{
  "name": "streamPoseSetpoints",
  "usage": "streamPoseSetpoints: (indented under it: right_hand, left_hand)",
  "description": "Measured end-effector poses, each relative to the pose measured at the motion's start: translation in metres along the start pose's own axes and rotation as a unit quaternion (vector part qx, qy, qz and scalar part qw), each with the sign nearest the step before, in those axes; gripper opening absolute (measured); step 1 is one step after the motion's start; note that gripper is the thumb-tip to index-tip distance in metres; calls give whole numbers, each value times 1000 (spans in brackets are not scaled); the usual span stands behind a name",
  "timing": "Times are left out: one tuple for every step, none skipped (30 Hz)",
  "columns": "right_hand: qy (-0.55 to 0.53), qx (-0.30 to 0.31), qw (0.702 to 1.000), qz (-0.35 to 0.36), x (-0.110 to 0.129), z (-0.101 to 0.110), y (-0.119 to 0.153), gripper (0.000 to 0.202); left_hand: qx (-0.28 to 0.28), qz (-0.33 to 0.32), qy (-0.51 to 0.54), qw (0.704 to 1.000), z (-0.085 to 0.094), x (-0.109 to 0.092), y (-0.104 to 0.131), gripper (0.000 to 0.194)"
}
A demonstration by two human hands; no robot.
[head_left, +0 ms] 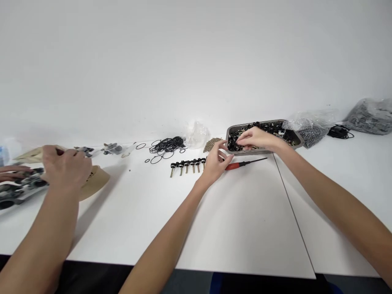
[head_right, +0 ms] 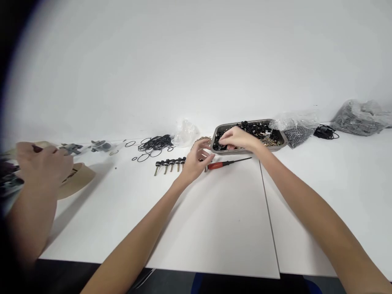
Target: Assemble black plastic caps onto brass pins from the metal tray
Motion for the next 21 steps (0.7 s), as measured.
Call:
streamPoseSetpoints:
  right_hand:
    - [1,25,1000,3,-2,-13,-2,6]
    - [1,47,999,6,-3,-24,-3,8]
    - [0,67,998,10,-4,-33,-4,10]
    - [-1,80,997,16,-5,-38,-5,12]
    - [3,81,996,24,-5,-39,-6,16]
    - [19,66,997,34,-6,-35,-8,18]
    - [51,32,997,43,-8,-27,-9,19]
    - [101,-15,994,47,-11,-16,-11,18]
    - [159,-63,984,42,-15,-3,-12,16]
    - [215,-102,971,29,-21,8,-13,13]
    - [260,-124,958,10,-29,16,-14,10]
    - [286,-127,950,-11,-38,22,-16,8]
    - [296,-117,947,-30,-46,25,-18,8]
    - [296,-102,949,-44,-54,26,-21,8]
    - [293,-90,951,-51,-59,26,-23,10]
    - [292,-80,951,-56,-63,26,-24,13]
    - [291,-70,952,-59,-65,26,-25,16]
    - [289,-59,954,-59,-65,26,-26,18]
    - [287,-47,955,-59,-65,26,-26,19]
    - [282,-34,957,-56,-63,27,-25,20]
    - [274,-20,960,-53,-62,28,-24,21]
  left_hand:
    - [-3,9,12,1000,-1,2,2,46]
    - [-9,15,22,1000,-1,4,3,41]
    - [-16,19,31,999,-1,5,3,35]
    - [-24,23,39,999,-1,6,3,30]
    - [-32,28,46,998,0,7,3,27]
    - [-40,34,54,997,1,7,2,26]
    - [-45,38,61,996,2,7,1,25]
    - [-49,38,68,996,4,7,1,24]
    - [-53,36,72,995,5,6,0,23]
    - [-55,33,73,995,7,5,0,22]
    - [-54,31,70,996,7,3,0,21]
    - [-50,30,65,996,7,2,0,19]
    - [-47,29,58,997,7,1,0,18]
    - [-43,27,51,997,6,0,0,17]
    - [-38,23,45,998,5,-1,0,15]
    - [-33,17,40,999,3,-2,0,15]
    - [-28,12,36,999,2,-3,1,15]
    - [-25,10,35,999,1,-4,1,15]
    - [-22,10,34,999,1,-4,2,15]
    - [-23,11,34,999,0,-3,2,15]
    - [-24,12,33,999,1,-3,2,15]
Point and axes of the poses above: each hand's wrist, its own y-axis away from the middle knuckle, its own z-axis out of the back of the hand, x = y × z, the point moved 6 cm from there along -y, towards the middle knuckle, and after that the axes turned 1 degree about y, right-handed, at the moved point
